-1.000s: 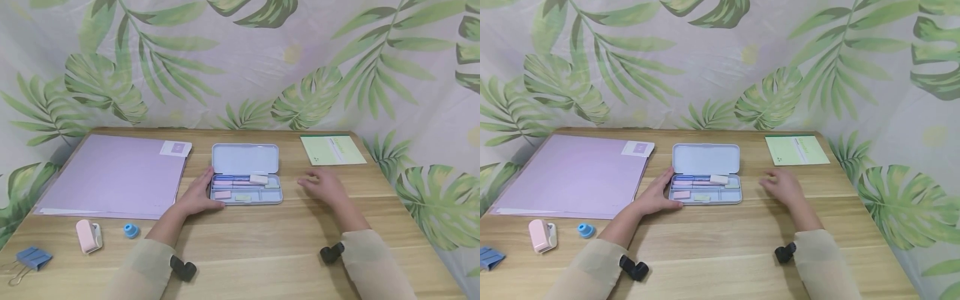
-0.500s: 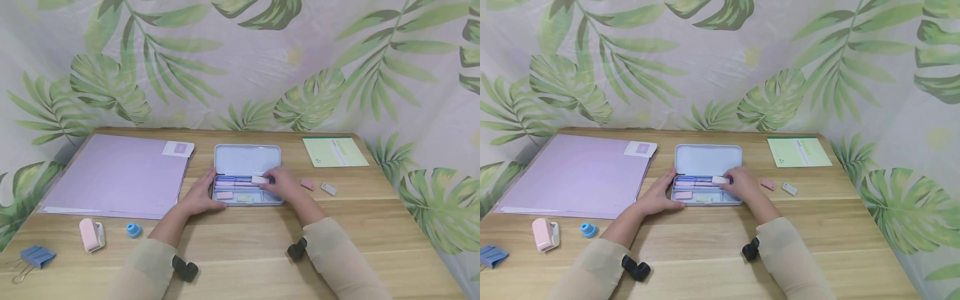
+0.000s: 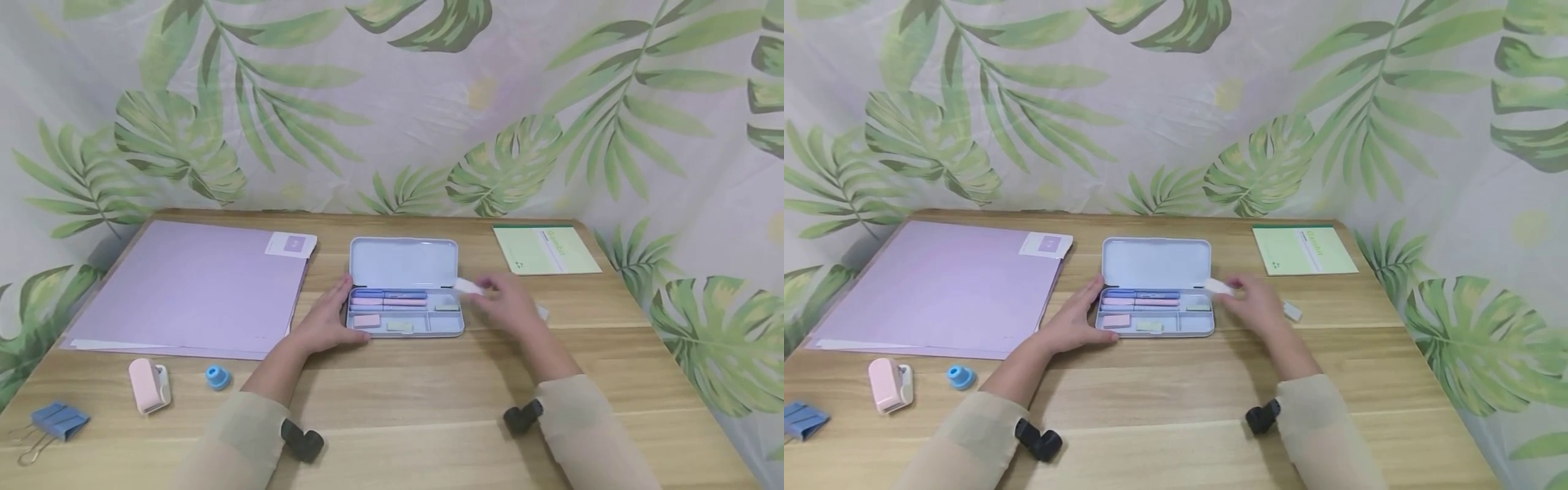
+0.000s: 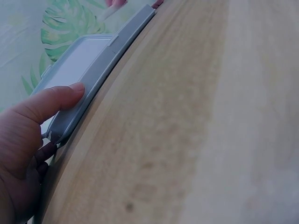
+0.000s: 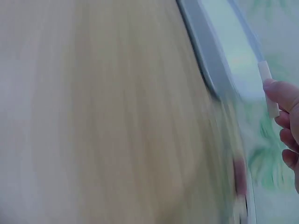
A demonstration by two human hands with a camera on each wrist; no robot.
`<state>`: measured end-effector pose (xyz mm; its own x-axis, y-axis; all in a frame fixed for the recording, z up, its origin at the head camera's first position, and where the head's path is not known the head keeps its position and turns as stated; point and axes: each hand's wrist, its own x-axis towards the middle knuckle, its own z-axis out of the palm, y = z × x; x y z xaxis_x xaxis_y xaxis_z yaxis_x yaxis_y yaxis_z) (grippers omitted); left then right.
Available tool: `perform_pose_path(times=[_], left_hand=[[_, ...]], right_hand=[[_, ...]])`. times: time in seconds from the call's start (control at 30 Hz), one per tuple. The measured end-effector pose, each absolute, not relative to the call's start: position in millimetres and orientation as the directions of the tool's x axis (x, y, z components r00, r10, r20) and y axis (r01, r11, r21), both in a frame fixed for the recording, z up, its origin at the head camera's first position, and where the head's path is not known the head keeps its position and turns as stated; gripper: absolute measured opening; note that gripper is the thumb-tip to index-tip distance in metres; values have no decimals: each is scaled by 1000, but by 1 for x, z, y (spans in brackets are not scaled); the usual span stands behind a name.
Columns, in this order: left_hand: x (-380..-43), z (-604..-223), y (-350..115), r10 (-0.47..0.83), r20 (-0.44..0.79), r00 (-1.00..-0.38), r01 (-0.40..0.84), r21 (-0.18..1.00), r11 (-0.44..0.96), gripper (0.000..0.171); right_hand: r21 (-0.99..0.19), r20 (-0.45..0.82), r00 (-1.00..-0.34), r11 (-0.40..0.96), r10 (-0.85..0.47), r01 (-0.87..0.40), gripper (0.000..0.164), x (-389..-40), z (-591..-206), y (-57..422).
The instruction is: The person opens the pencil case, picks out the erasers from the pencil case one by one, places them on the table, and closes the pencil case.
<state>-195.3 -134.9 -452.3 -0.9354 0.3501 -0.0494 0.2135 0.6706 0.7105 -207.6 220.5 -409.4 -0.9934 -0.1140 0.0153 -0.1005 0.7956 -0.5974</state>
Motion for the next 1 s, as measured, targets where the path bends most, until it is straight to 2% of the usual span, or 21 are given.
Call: perform_pose_path(times=[0.13, 0.23, 0.53, 0.6, 0.77, 0.87, 1.0], left_hand=[[-196, -452, -134, 351, -45, -935, 217, 710, 669, 122], [-197, -452, -134, 353, -44, -935, 220, 708, 671, 123], [-197, -454, -134, 352, -41, -935, 222, 708, 670, 122], [-197, -454, -134, 349, -45, -936, 217, 708, 672, 122], [-196, -455, -133, 352, -47, -935, 219, 705, 675, 122], [-197, -454, -133, 353, -49, -934, 219, 704, 676, 122], [-197, -455, -133, 351, -45, -935, 220, 703, 676, 122]], right_hand=[[-557, 71, -997, 829, -20, -56, 46, -196, -411, 276], [-527, 55, -998, 850, 44, 8, 51, -185, -415, 314], [-480, 41, -994, 874, 106, 73, 40, -168, -434, 374], [-480, 24, -994, 874, 104, 80, 40, -168, -437, 378], [-484, -3, -995, 870, 104, 93, 55, -167, -429, 372], [-491, 10, -998, 870, 57, 44, 57, -169, -418, 350], [-529, 23, -999, 847, -46, -51, 52, -180, -410, 302]])
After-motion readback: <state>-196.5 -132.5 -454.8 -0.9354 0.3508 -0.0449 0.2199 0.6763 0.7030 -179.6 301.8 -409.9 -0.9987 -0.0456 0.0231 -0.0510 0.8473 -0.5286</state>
